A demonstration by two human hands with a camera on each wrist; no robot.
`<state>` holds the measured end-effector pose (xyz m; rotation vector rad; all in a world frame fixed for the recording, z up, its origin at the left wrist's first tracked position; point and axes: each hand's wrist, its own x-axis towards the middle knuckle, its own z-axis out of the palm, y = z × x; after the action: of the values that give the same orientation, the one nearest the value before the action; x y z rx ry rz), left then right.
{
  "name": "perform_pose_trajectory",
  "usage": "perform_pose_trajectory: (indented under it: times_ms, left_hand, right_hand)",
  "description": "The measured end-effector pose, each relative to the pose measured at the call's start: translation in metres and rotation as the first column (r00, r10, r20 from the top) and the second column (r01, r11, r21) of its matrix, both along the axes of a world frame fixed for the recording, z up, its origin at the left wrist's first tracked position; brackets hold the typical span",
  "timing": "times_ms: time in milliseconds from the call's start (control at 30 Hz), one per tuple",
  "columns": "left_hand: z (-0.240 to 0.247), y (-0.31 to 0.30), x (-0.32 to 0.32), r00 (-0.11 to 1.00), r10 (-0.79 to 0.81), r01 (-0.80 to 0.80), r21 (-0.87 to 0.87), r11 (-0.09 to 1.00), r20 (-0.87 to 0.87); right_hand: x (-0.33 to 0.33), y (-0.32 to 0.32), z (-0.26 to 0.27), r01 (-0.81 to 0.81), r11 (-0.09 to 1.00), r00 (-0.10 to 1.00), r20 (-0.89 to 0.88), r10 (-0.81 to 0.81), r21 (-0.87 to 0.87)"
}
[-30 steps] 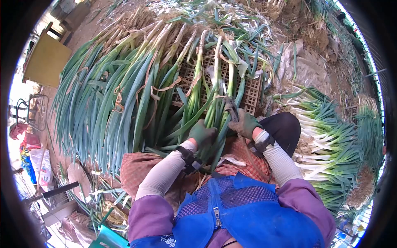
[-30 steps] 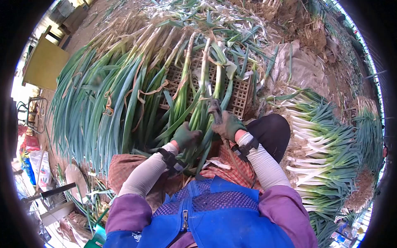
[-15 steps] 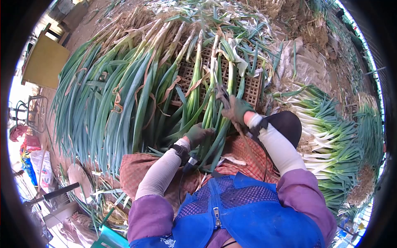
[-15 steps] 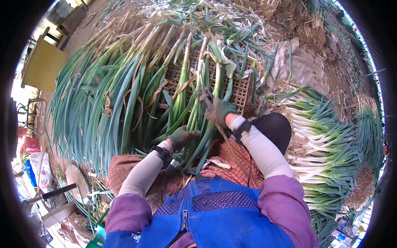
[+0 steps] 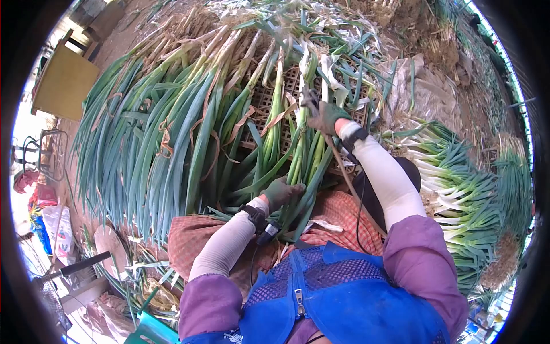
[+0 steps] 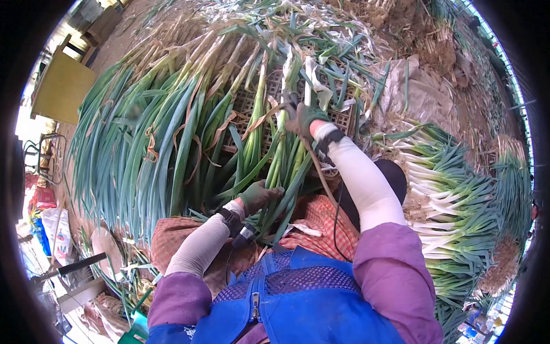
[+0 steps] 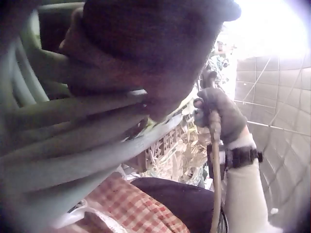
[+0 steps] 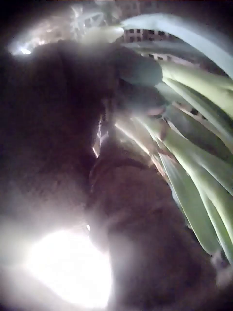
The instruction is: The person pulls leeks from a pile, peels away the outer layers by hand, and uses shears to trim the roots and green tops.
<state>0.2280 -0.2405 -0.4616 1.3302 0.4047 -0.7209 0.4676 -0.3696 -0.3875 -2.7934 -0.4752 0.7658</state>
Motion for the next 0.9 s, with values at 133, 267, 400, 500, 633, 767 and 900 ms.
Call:
perform_pose_trajectory:
  times_ms: [133,267,400,500,633,767,900]
  left_hand:
    - [-0.017,0.012,0.001,0.972,-0.107,0.069,0.182,0.981,0.208]
    - [0.007,0.008,0.003,0.996,0.009,-0.020,0.115,0.993,0.091]
    - [0.011,0.003,0.002,0.982,0.032,-0.057,0.128,0.990,0.186]
    - [0.021,0.005,0.003,0.990,0.002,-0.001,-0.005,1.000,0.142]
    - [-0.018,0.002,0.001,0.958,-0.135,0.103,0.136,0.985,0.254]
    - [-0.089,-0.011,-0.014,-0.034,-0.956,-0.487,0.831,0.271,0.292]
    - [-0.075,-0.039,-0.015,0.199,-0.894,0.300,0.843,0.446,0.402]
  right_hand:
    - [-0.074,-0.023,0.039,-0.089,0.995,0.993,-0.076,0.092,0.046]
    - [-0.128,-0.066,0.055,-0.023,0.995,0.993,-0.110,0.034,0.098]
    - [-0.167,-0.087,0.052,-0.128,0.992,0.978,-0.167,0.127,0.001]
    - [-0.179,-0.082,0.061,-0.180,0.983,0.974,-0.135,0.182,0.024]
    - [-0.168,-0.069,0.056,-0.189,0.982,0.977,-0.102,0.187,-0.012]
    - [-0.117,-0.055,0.016,-0.073,0.997,0.997,0.014,0.073,0.015]
    - [-0.081,-0.011,0.035,-0.212,0.960,0.976,0.015,0.218,-0.183]
